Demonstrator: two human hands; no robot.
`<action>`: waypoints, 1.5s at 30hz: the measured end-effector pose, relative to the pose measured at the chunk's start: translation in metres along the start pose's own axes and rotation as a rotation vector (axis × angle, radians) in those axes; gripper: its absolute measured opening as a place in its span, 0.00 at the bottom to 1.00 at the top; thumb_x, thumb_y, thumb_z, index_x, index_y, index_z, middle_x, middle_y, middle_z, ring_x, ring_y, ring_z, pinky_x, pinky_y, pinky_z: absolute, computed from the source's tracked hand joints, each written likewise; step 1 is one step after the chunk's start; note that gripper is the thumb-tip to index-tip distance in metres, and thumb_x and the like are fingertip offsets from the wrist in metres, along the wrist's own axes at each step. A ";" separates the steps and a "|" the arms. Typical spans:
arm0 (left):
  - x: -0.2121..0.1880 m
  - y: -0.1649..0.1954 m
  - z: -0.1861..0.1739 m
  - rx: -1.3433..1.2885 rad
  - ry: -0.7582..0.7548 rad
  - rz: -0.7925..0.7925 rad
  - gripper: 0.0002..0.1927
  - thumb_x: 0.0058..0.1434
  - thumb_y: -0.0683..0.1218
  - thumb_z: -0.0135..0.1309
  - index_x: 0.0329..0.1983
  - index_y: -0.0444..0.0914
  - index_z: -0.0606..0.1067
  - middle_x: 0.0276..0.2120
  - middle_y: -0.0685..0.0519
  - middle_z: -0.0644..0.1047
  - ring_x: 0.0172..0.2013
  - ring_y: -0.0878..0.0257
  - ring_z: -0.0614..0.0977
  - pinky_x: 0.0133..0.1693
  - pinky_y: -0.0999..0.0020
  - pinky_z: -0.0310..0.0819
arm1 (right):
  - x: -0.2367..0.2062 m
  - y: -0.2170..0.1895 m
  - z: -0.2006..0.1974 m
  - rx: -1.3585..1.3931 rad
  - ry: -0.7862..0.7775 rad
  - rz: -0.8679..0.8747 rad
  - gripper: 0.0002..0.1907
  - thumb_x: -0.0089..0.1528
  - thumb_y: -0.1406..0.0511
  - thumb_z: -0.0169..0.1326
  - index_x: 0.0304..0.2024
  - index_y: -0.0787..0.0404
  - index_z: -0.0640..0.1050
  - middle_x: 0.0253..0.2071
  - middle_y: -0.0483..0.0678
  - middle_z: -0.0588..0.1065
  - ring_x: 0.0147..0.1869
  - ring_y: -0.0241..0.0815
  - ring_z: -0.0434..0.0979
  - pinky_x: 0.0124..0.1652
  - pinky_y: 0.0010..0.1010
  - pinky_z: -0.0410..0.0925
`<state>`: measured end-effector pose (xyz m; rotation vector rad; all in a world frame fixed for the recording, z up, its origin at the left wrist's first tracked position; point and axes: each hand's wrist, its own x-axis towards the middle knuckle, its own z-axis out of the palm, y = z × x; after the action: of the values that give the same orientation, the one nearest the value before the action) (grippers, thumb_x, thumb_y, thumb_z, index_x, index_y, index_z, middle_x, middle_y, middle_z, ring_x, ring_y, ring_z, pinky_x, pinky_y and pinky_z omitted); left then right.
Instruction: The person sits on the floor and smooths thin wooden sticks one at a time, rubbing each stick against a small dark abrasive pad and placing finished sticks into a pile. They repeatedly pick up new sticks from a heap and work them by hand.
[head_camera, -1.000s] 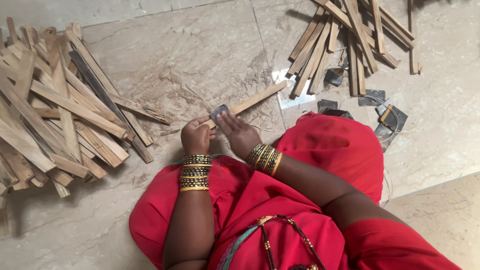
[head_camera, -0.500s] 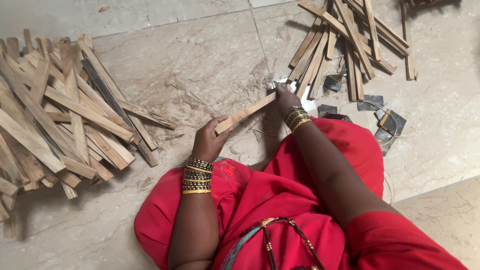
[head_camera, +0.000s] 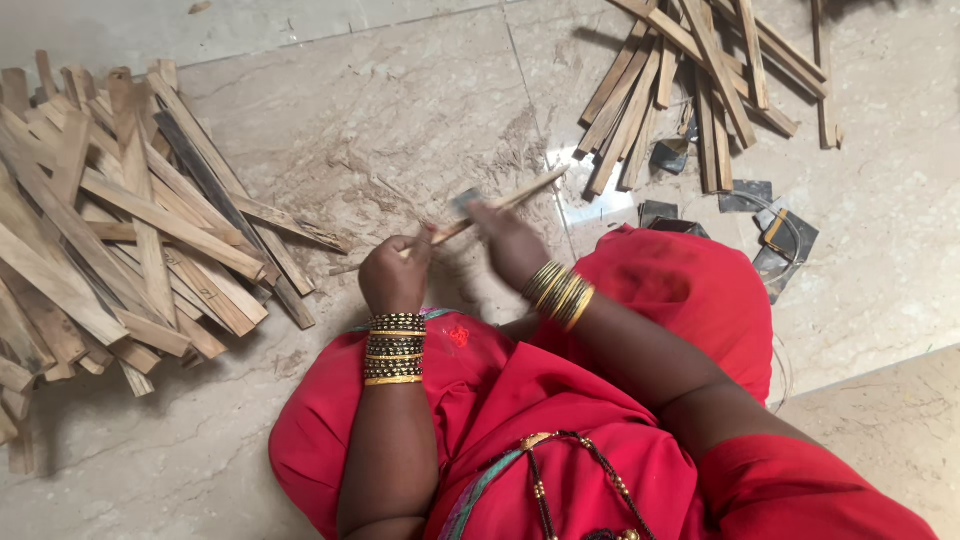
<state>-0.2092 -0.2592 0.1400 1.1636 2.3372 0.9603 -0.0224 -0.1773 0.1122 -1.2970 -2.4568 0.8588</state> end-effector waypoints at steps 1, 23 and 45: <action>0.001 -0.003 0.001 0.036 -0.024 -0.055 0.28 0.63 0.67 0.58 0.29 0.39 0.84 0.23 0.43 0.80 0.26 0.47 0.82 0.31 0.54 0.73 | -0.007 -0.007 0.008 -0.105 0.120 -0.139 0.29 0.69 0.73 0.38 0.72 0.48 0.65 0.65 0.56 0.73 0.61 0.51 0.79 0.58 0.41 0.74; 0.000 -0.012 0.017 0.053 -0.003 0.015 0.23 0.67 0.61 0.53 0.29 0.39 0.82 0.25 0.41 0.79 0.28 0.41 0.79 0.32 0.50 0.72 | -0.013 0.007 0.052 -0.481 0.290 -0.409 0.39 0.60 0.77 0.39 0.76 0.62 0.54 0.70 0.60 0.68 0.68 0.51 0.76 0.64 0.41 0.70; -0.001 -0.019 0.019 0.063 -0.001 -0.011 0.24 0.67 0.61 0.53 0.27 0.38 0.80 0.26 0.40 0.78 0.28 0.39 0.79 0.32 0.48 0.72 | 0.000 -0.003 0.049 -0.624 0.209 -0.375 0.41 0.54 0.77 0.45 0.72 0.62 0.61 0.70 0.57 0.65 0.73 0.48 0.66 0.64 0.41 0.70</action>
<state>-0.2082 -0.2607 0.1133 1.1737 2.3862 0.8887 -0.0466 -0.1975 0.0749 -0.9493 -2.7526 -0.1456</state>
